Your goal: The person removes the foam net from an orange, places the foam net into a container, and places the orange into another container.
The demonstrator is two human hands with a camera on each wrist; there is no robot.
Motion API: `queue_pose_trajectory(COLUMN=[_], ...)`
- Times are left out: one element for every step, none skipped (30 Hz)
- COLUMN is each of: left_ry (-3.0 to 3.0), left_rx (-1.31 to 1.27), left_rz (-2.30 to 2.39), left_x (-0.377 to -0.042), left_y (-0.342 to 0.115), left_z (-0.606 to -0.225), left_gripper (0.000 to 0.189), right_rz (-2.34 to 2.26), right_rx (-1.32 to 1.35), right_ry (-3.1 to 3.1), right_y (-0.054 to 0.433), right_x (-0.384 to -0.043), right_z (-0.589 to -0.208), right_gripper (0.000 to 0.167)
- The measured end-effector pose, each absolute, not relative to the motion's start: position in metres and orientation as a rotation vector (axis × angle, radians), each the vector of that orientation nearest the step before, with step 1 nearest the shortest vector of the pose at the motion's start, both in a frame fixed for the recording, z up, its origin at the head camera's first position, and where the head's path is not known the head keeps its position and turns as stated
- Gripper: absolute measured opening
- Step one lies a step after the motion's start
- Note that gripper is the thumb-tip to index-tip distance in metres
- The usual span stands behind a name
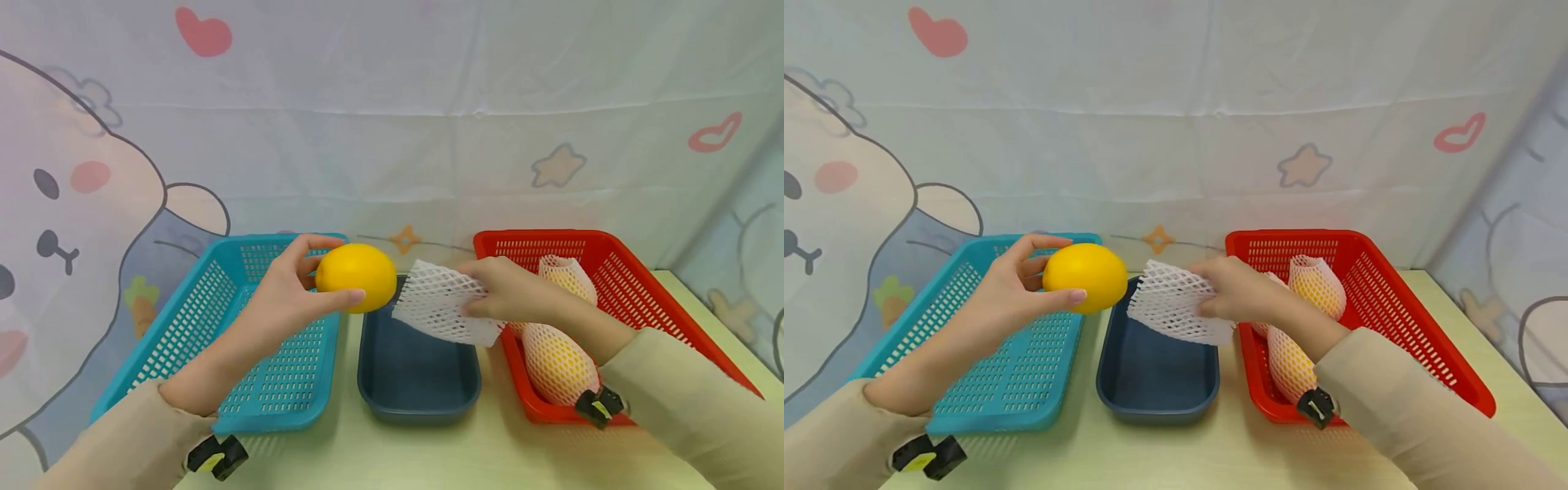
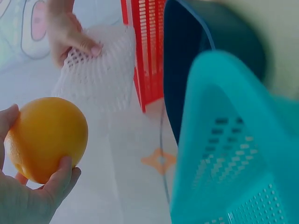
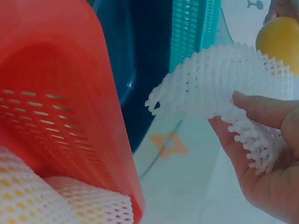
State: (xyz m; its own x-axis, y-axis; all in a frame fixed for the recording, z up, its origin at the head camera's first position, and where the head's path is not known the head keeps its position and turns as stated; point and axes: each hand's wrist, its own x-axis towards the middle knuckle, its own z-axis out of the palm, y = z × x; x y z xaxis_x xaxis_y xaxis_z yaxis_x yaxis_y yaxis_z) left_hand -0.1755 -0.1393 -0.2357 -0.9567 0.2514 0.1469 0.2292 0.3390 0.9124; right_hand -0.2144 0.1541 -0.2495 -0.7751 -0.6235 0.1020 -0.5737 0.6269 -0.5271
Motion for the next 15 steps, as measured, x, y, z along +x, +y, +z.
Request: queue_pose_trajectory(left_ry=[2.57, 2.582, 2.595, 2.608, 2.622, 2.636, 2.653, 2.667, 2.681, 2.695, 2.708, 2.722, 2.732, 2.741, 2.752], left_rx=[0.451, 0.445, 0.434, 0.428, 0.419, 0.412, 0.404, 0.393, 0.382, 0.372, 0.363, 0.357, 0.35, 0.343, 0.335], left_rz=[1.727, 1.722, 1.71, 1.698, 1.685, 1.671, 1.653, 1.636, 1.621, 1.61, 1.599, 1.587, 1.578, 1.57, 1.56], left_x=[-0.176, -0.177, -0.178, -0.179, -0.18, -0.181, -0.182, -0.183, -0.185, -0.187, -0.189, -0.191, -0.194, -0.196, -0.198], left_y=[-0.143, -0.146, -0.15, -0.153, -0.157, -0.16, -0.163, -0.166, -0.169, -0.172, -0.174, -0.177, -0.18, -0.182, -0.185], left_z=[-0.236, -0.236, -0.236, -0.236, -0.236, -0.235, -0.234, -0.233, -0.232, -0.232, -0.231, -0.23, -0.23, -0.23, -0.231], left_gripper=[0.068, 0.068, 0.068, 0.069, 0.069, 0.07, 0.07, 0.071, 0.071, 0.072, 0.072, 0.072, 0.072, 0.072, 0.072], right_rz=[-0.854, -0.867, -0.875, -0.884, -0.89, -0.901, -0.912, -0.93, -0.951, -0.974, -1.014, -1.065, -1.114, -1.175, -1.226], right_rx=[-1.011, -1.007, -1.011, -1.0, -0.98, -0.951, -0.927, -0.89, -0.843, -0.787, -0.726, -0.668, -0.604, -0.531, -0.462], right_ry=[2.738, 2.721, 2.708, 2.698, 2.694, 2.689, 2.682, 2.675, 2.666, 2.656, 2.635, 2.606, 2.577, 2.537, 2.5], right_y=[0.153, 0.152, 0.151, 0.15, 0.149, 0.148, 0.146, 0.144, 0.143, 0.141, 0.138, 0.136, 0.133, 0.13, 0.127], right_x=[-0.215, -0.215, -0.215, -0.215, -0.215, -0.215, -0.216, -0.216, -0.216, -0.216, -0.215, -0.215, -0.214, -0.212, -0.211], right_z=[-0.251, -0.252, -0.253, -0.254, -0.255, -0.256, -0.258, -0.259, -0.261, -0.263, -0.266, -0.268, -0.271, -0.273, -0.276], right_gripper=[0.031, 0.031, 0.031, 0.032, 0.033, 0.034, 0.034, 0.036, 0.036, 0.037, 0.037, 0.037, 0.037, 0.037, 0.036])
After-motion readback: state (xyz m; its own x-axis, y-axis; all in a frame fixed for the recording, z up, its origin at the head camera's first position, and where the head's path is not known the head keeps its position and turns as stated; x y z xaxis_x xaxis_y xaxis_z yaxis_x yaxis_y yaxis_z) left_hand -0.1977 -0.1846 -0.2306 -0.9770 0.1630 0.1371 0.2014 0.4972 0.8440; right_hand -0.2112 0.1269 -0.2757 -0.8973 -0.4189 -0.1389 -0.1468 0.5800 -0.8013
